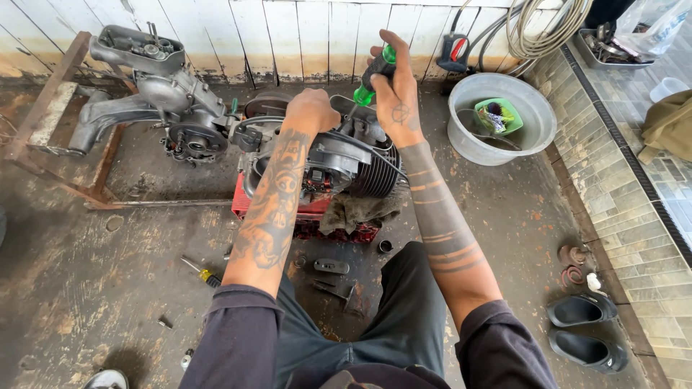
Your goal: The person sits on the workshop floor and uses a screwdriver to remove screws from a motorcycle engine cover, then uses a red brush to scrub the inside and outside of the aluminum cover, turning it over to brush different sides, and finally picks up another engine part.
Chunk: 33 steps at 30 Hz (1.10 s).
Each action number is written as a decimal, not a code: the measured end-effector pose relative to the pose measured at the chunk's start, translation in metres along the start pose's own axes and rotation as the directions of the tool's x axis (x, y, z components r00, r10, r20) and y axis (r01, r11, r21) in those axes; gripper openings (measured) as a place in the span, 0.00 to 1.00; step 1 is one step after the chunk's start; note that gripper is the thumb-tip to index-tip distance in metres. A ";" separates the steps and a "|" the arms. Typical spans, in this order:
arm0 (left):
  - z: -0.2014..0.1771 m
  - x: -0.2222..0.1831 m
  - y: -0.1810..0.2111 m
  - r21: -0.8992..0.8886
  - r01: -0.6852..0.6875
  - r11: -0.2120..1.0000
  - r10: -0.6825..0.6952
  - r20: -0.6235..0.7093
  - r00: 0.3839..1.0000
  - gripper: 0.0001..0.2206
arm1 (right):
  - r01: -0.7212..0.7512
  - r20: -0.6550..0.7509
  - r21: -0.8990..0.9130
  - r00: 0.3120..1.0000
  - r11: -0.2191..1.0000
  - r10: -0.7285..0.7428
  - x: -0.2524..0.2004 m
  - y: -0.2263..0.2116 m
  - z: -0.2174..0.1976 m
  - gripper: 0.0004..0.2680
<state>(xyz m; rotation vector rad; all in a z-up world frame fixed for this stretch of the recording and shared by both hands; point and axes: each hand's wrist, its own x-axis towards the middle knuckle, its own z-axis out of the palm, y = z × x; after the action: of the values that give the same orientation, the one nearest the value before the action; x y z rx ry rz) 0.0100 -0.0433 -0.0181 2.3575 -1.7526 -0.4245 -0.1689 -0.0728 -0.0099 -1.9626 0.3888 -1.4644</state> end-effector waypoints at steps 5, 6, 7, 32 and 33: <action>0.003 0.029 0.006 0.127 0.110 0.986 -0.127 0.138 0.982 0.15 | 0.009 -0.028 -0.057 1.000 0.998 -0.011 -0.006 -0.010 -0.006 0.24; 0.007 0.037 0.005 0.178 0.096 0.979 -0.125 0.157 0.980 0.15 | -0.012 -0.040 -0.042 0.999 0.999 0.010 -0.007 -0.009 -0.007 0.23; 0.012 0.041 0.004 0.180 0.093 0.979 -0.122 0.156 0.980 0.15 | -0.010 -0.043 -0.043 0.999 0.999 0.008 -0.007 -0.009 -0.009 0.23; 0.009 0.032 -0.017 0.116 -0.090 0.989 0.078 0.102 0.992 0.12 | 0.111 -0.060 -0.289 0.989 0.951 -0.134 0.007 0.002 0.002 0.26; 0.008 0.030 -0.018 0.111 -0.085 0.990 0.074 0.094 0.993 0.13 | 0.179 -0.044 -0.196 0.981 0.964 -0.191 0.005 0.002 0.002 0.28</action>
<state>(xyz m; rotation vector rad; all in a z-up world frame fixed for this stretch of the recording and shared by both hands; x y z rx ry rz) 0.0319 -0.0667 -0.0351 2.3687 -1.9535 -0.4355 -0.1648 -0.0763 -0.0074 -2.1580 0.3955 -1.6624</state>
